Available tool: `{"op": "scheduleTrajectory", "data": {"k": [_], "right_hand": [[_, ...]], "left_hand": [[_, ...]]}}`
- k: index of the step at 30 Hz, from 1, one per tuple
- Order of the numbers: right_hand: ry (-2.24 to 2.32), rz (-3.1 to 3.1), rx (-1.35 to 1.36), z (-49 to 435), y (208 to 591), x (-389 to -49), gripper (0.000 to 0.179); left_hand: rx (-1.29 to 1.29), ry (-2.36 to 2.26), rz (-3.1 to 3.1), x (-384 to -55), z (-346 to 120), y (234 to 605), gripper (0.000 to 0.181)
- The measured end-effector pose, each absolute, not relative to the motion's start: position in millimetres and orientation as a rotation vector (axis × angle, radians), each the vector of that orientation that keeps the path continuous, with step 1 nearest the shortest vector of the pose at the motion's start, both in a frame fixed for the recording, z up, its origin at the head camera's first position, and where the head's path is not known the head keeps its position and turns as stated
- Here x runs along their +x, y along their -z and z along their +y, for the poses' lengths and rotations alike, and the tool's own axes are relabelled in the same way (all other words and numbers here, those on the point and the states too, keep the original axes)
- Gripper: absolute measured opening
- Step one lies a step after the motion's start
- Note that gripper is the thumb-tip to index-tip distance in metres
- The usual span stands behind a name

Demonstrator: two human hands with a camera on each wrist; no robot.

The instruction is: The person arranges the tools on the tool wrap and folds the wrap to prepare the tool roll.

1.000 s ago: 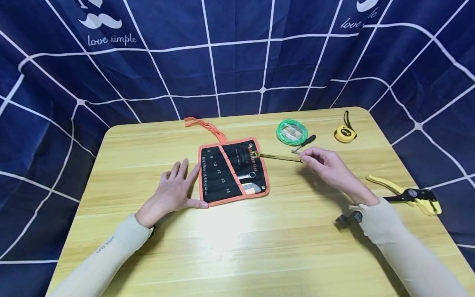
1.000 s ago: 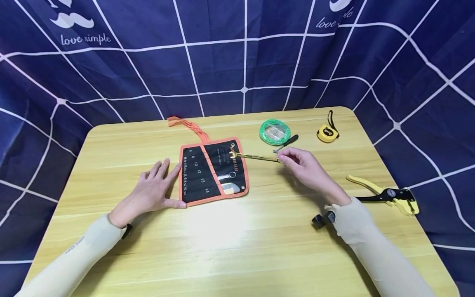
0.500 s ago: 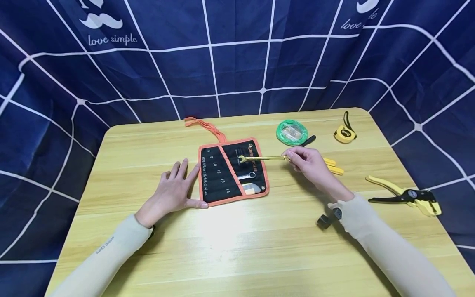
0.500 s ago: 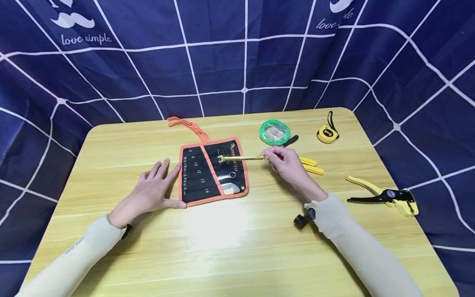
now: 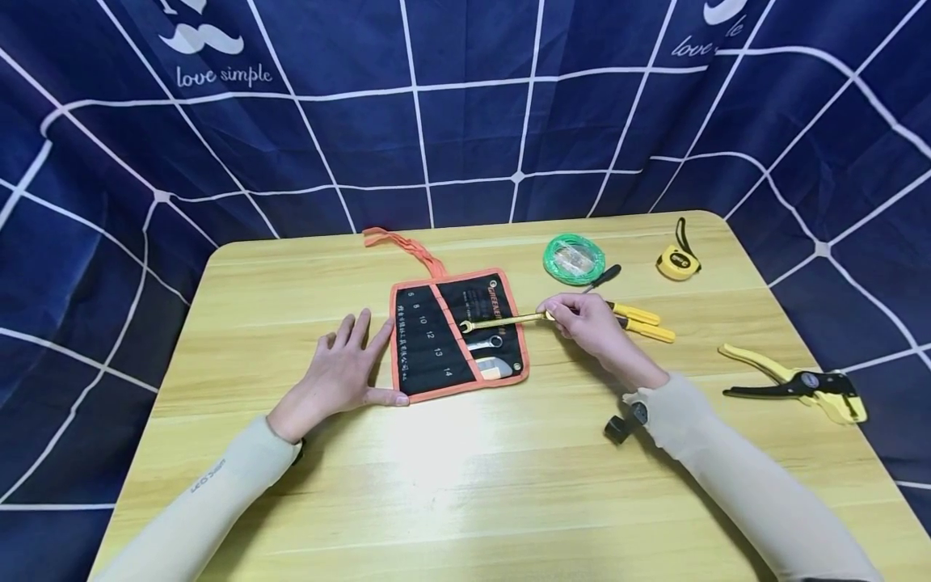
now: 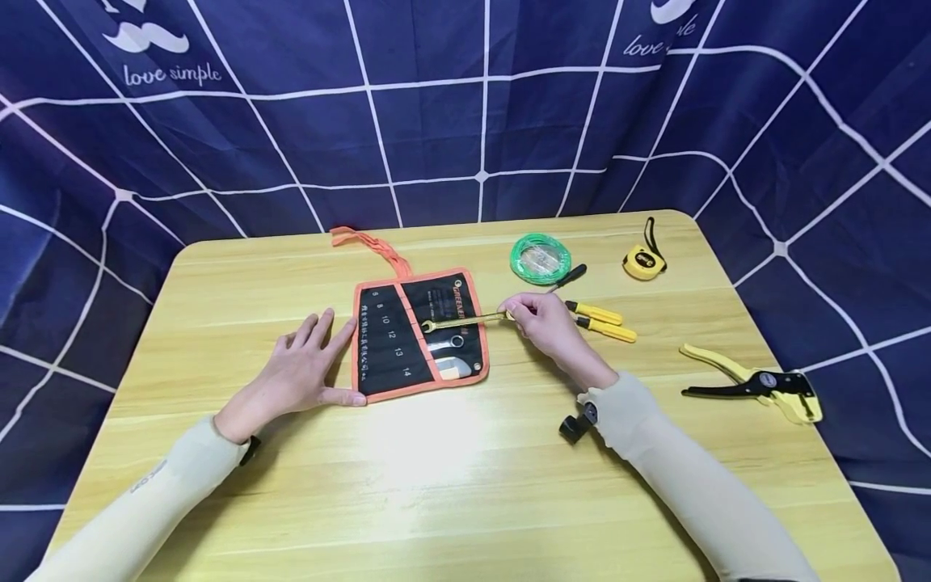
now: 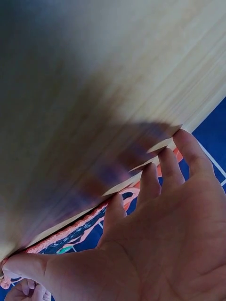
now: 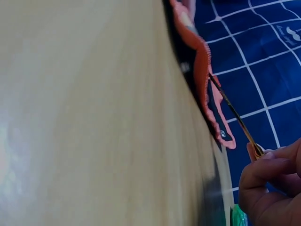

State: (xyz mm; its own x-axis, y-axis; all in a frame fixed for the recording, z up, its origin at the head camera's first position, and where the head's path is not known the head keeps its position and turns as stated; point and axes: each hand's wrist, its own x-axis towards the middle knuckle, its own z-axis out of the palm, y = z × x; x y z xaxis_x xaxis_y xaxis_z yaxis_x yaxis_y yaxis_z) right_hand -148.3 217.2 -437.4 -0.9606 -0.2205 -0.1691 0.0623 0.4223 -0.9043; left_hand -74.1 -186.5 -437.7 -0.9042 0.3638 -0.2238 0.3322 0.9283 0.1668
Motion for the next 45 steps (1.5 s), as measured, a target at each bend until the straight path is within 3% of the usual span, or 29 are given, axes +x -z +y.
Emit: {"op": "scheduleTrajectory", "data": {"k": [29, 45], "right_hand": [[1.193, 2.664, -0.36, 199, 436, -154, 0.022], [0.963, 2.615, -0.648, 180, 430, -159, 0.016]], "left_hand": [[0.518, -0.211, 2.816, -75, -188, 438, 0.129], [0.517, -0.208, 2.815, -76, -187, 436, 0.128]]}}
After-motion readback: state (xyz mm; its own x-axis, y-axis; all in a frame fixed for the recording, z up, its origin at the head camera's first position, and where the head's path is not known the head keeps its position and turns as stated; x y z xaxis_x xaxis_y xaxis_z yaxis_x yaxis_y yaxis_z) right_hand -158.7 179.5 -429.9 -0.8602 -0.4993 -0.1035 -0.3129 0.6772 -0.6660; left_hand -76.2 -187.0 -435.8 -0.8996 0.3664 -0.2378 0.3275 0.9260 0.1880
